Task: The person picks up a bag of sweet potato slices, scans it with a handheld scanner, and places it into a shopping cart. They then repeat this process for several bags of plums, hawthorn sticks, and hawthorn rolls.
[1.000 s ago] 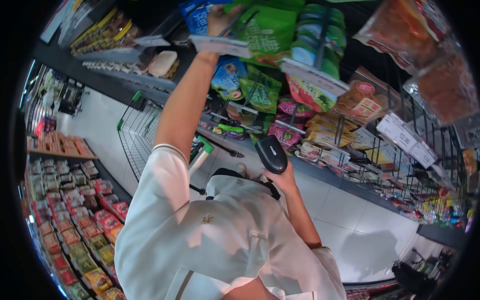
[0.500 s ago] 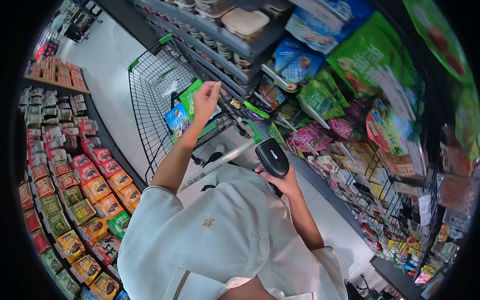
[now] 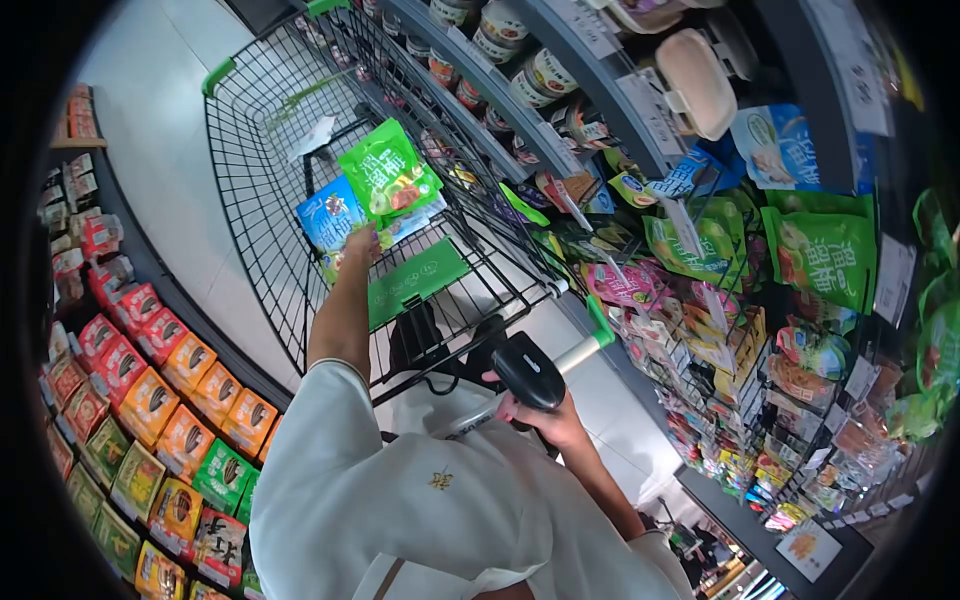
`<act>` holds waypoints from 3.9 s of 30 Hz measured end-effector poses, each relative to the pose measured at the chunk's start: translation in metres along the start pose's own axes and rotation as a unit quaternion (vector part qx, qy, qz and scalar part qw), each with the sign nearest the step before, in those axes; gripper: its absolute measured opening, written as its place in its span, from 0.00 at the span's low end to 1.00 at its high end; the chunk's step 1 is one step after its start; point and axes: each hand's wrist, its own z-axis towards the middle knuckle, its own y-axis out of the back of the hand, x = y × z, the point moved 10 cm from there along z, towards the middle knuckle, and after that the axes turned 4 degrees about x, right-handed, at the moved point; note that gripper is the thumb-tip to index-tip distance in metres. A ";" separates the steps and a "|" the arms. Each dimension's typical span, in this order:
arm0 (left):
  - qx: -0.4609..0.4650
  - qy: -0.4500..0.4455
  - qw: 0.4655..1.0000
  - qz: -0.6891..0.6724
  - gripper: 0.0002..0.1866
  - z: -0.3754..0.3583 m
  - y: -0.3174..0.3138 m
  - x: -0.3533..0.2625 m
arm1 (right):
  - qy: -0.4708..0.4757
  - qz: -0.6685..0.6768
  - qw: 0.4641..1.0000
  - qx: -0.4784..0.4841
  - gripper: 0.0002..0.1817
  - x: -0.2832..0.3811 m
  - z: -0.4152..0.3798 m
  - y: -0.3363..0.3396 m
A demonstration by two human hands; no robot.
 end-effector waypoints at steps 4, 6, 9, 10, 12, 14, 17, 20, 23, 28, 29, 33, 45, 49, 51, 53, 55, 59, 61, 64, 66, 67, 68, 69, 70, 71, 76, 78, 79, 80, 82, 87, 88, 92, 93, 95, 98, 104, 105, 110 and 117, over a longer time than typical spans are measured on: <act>-0.047 0.007 0.995 -0.084 0.17 0.001 -0.012 -0.012 | 0.014 0.038 0.999 -0.018 0.39 -0.006 0.005 0.000; -0.021 0.027 0.994 -0.106 0.18 0.023 -0.019 -0.007 | 0.018 0.046 0.998 -0.027 0.37 -0.007 0.006 0.004; -0.044 0.039 0.996 -0.061 0.18 0.038 -0.019 -0.005 | 0.028 0.045 0.998 -0.027 0.37 -0.003 0.008 0.002; -0.016 0.068 0.996 -0.054 0.18 0.034 -0.026 -0.005 | 0.034 0.046 0.998 -0.029 0.36 -0.003 0.007 0.002; 0.089 0.061 0.991 -0.085 0.18 0.033 -0.048 -0.011 | 0.039 0.045 0.998 -0.030 0.35 -0.001 0.008 0.001; 0.162 0.034 0.982 -0.090 0.19 0.030 -0.059 -0.020 | 0.037 0.051 0.997 -0.033 0.34 0.002 0.008 -0.001; 0.196 -0.025 0.978 -0.062 0.22 -0.037 -0.072 -0.054 | 0.027 0.064 0.997 -0.021 0.34 0.001 0.005 -0.001; 0.202 -0.051 0.977 -0.041 0.21 -0.098 -0.066 -0.068 | 0.051 0.059 0.997 -0.022 0.35 0.004 0.001 0.001; 0.273 -0.074 0.958 -0.053 0.22 -0.173 -0.055 -0.079 | 0.064 0.081 0.994 -0.022 0.36 0.011 -0.008 0.004; 0.329 -0.107 0.936 0.065 0.30 -0.290 -0.016 -0.094 | 0.097 0.120 0.985 -0.071 0.38 0.022 -0.037 0.013; 0.356 -0.125 0.924 0.063 0.32 -0.330 -0.019 -0.100 | 0.127 0.135 0.979 -0.081 0.38 0.026 -0.045 0.015; 0.415 -0.157 0.883 0.152 0.36 -0.405 -0.017 -0.082 | 0.181 0.149 0.972 0.002 0.37 0.037 -0.086 0.000; 0.653 -0.166 0.597 0.435 0.45 -0.647 -0.170 0.029 | 0.286 0.223 0.929 -0.070 0.42 -0.039 -0.237 0.039; 0.660 -0.229 0.524 0.488 0.54 -0.676 -0.188 0.063 | 0.313 0.245 0.908 -0.135 0.40 -0.067 -0.270 0.062; 0.659 -0.243 0.509 0.498 0.55 -0.686 -0.193 0.078 | 0.330 0.239 0.901 -0.145 0.40 -0.074 -0.288 0.068; 0.645 -0.267 0.489 0.523 0.56 -0.692 -0.196 0.092 | 0.341 0.212 0.900 -0.172 0.40 -0.082 -0.304 0.074; 0.616 -0.304 0.462 0.561 0.56 -0.700 -0.200 0.101 | 0.349 0.187 0.897 -0.195 0.39 -0.082 -0.318 0.077; 0.541 -0.353 0.431 0.630 0.55 -0.717 -0.204 0.114 | 0.365 0.163 0.891 -0.216 0.39 -0.084 -0.338 0.081; 0.552 -0.347 0.434 0.622 0.54 -0.715 -0.206 0.121 | 0.369 0.155 0.890 -0.220 0.38 -0.085 -0.349 0.082; 0.611 -0.355 0.422 0.568 0.52 -0.740 -0.210 0.120 | 0.370 0.097 0.889 -0.252 0.35 -0.077 -0.365 0.081; 0.648 -0.355 0.427 0.522 0.48 -0.753 -0.213 0.121 | 0.326 0.007 0.905 -0.272 0.34 -0.074 -0.369 0.077; 0.658 -0.349 0.441 0.501 0.45 -0.752 -0.216 0.122 | 0.303 -0.038 0.910 -0.279 0.34 -0.073 -0.371 0.074; 0.668 -0.344 0.454 0.479 0.41 -0.751 -0.221 0.124 | 0.327 -0.060 0.898 -0.289 0.33 -0.065 -0.375 0.070; 0.661 -0.320 0.517 0.440 0.36 -0.739 -0.229 0.123 | 0.352 -0.082 0.884 -0.298 0.33 -0.055 -0.377 0.063; 0.649 -0.294 0.578 0.398 0.32 -0.727 -0.237 0.126 | 0.376 -0.104 0.869 -0.306 0.33 -0.044 -0.377 0.055; 0.634 -0.266 0.634 0.354 0.27 -0.717 -0.243 0.130 | 0.392 -0.156 0.847 -0.325 0.33 -0.033 -0.380 0.045; 0.562 -0.177 0.771 0.242 0.21 -0.686 -0.251 0.152 | 0.447 -0.300 0.773 -0.337 0.30 -0.005 -0.373 -0.010; 0.665 -0.031 0.739 0.102 0.20 -0.662 -0.266 0.176 | 0.444 -0.352 0.762 -0.313 0.29 -0.004 -0.368 -0.025; 0.699 0.059 0.712 0.034 0.20 -0.671 -0.265 0.185 | 0.457 -0.347 0.774 -0.269 0.28 -0.005 -0.366 -0.030; 0.761 0.146 0.632 0.002 0.20 -0.671 -0.270 0.193 | 0.469 -0.340 0.783 -0.225 0.28 -0.007 -0.364 -0.034; 0.765 0.183 0.616 -0.018 0.19 -0.677 -0.271 0.196 | 0.450 -0.276 0.836 -0.152 0.26 -0.013 -0.363 -0.038; 0.762 0.189 0.618 -0.025 0.18 -0.717 -0.262 0.180 | 0.318 -0.107 0.928 -0.162 0.23 -0.068 -0.360 0.007; 0.766 0.191 0.613 -0.038 0.18 -0.724 -0.262 0.178 | 0.311 -0.057 0.932 -0.180 0.21 -0.080 -0.360 0.019; 0.764 0.198 0.613 -0.043 0.17 -0.739 -0.262 0.171 | 0.250 0.021 0.951 -0.179 0.16 -0.091 -0.369 0.038; 0.763 0.195 0.615 -0.042 0.17 -0.740 -0.263 0.171 | 0.241 0.024 0.953 -0.181 0.16 -0.091 -0.370 0.039; 0.763 0.187 0.617 -0.039 0.16 -0.742 -0.264 0.173 | 0.224 0.029 0.956 -0.187 0.16 -0.090 -0.372 0.041; 0.755 0.149 0.639 -0.026 0.15 -0.727 -0.267 0.177 | 0.246 0.036 0.947 -0.201 0.16 -0.089 -0.372 0.047; 0.688 -0.040 0.721 0.072 0.24 -0.618 -0.274 0.174 | 0.404 -0.018 0.886 -0.227 0.41 -0.061 -0.386 0.045; 0.632 -0.059 0.767 0.095 0.25 -0.621 -0.271 0.172 | 0.405 -0.043 0.886 -0.220 0.45 -0.057 -0.385 0.043; 0.502 -0.176 0.837 0.132 0.28 -0.666 -0.245 0.150 | 0.356 -0.032 0.913 -0.196 0.51 -0.063 -0.359 0.054; 0.494 -0.272 0.802 0.195 0.18 -0.685 -0.244 0.097 | 0.310 0.112 0.928 -0.173 0.37 -0.064 -0.314 0.092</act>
